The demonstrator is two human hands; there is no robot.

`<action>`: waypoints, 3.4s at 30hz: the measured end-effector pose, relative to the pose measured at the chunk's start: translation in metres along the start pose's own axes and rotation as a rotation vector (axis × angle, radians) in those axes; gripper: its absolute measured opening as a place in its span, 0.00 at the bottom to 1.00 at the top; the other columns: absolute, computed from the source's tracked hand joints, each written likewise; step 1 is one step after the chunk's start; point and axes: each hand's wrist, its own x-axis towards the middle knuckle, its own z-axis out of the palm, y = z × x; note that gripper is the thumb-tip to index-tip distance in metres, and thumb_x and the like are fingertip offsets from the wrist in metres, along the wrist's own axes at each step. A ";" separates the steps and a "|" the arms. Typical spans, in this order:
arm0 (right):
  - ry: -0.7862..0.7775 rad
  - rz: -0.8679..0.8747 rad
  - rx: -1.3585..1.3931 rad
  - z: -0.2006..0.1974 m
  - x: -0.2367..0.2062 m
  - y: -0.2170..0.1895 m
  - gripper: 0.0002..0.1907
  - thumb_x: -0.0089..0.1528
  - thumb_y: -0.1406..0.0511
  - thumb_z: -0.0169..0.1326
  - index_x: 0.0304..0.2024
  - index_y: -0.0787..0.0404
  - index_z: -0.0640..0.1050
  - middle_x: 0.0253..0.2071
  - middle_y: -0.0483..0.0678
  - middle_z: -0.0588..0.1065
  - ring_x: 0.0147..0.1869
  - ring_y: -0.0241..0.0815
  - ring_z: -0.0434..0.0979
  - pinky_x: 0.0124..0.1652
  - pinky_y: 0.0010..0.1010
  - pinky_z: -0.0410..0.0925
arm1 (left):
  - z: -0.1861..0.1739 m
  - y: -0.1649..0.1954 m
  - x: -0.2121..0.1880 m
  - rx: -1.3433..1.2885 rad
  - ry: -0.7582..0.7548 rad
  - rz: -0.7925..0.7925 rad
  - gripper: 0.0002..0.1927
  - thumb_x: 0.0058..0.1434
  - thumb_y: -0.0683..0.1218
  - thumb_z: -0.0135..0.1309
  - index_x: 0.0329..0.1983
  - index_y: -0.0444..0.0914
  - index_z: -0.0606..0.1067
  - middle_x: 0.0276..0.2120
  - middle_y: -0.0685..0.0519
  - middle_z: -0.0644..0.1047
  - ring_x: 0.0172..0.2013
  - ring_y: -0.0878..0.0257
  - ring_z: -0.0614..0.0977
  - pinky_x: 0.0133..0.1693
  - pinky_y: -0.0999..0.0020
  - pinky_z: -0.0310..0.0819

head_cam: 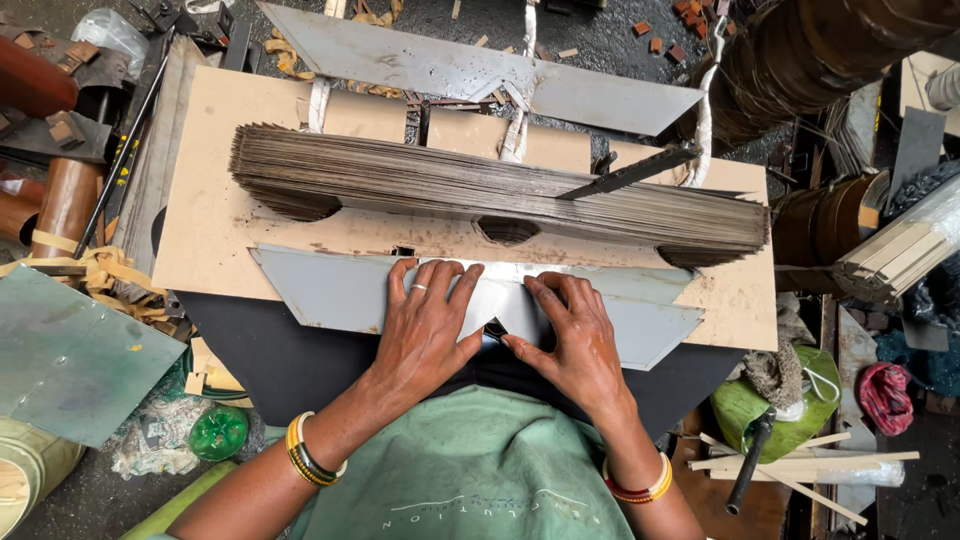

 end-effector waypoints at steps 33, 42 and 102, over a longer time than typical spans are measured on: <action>0.194 -0.283 -0.545 0.011 -0.027 0.051 0.13 0.70 0.55 0.62 0.39 0.57 0.83 0.30 0.45 0.77 0.26 0.38 0.74 0.30 0.27 0.63 | -0.045 -0.108 -0.036 0.388 0.230 0.368 0.15 0.70 0.44 0.50 0.57 0.35 0.74 0.48 0.48 0.75 0.52 0.56 0.77 0.56 0.56 0.72; 0.338 -0.374 -0.519 0.043 0.020 0.042 0.08 0.73 0.64 0.60 0.39 0.61 0.82 0.31 0.47 0.78 0.31 0.39 0.77 0.32 0.26 0.63 | -0.127 -0.196 -0.027 0.307 0.487 0.241 0.08 0.66 0.33 0.59 0.42 0.34 0.72 0.41 0.49 0.72 0.44 0.53 0.75 0.48 0.57 0.70; 0.390 -0.225 -0.410 -0.002 0.040 0.103 0.26 0.69 0.51 0.62 0.55 0.63 0.72 0.57 0.55 0.68 0.61 0.53 0.67 0.59 0.47 0.61 | -0.030 -0.070 0.110 0.328 0.169 0.565 0.25 0.61 0.48 0.57 0.60 0.36 0.69 0.58 0.48 0.71 0.60 0.57 0.72 0.60 0.57 0.67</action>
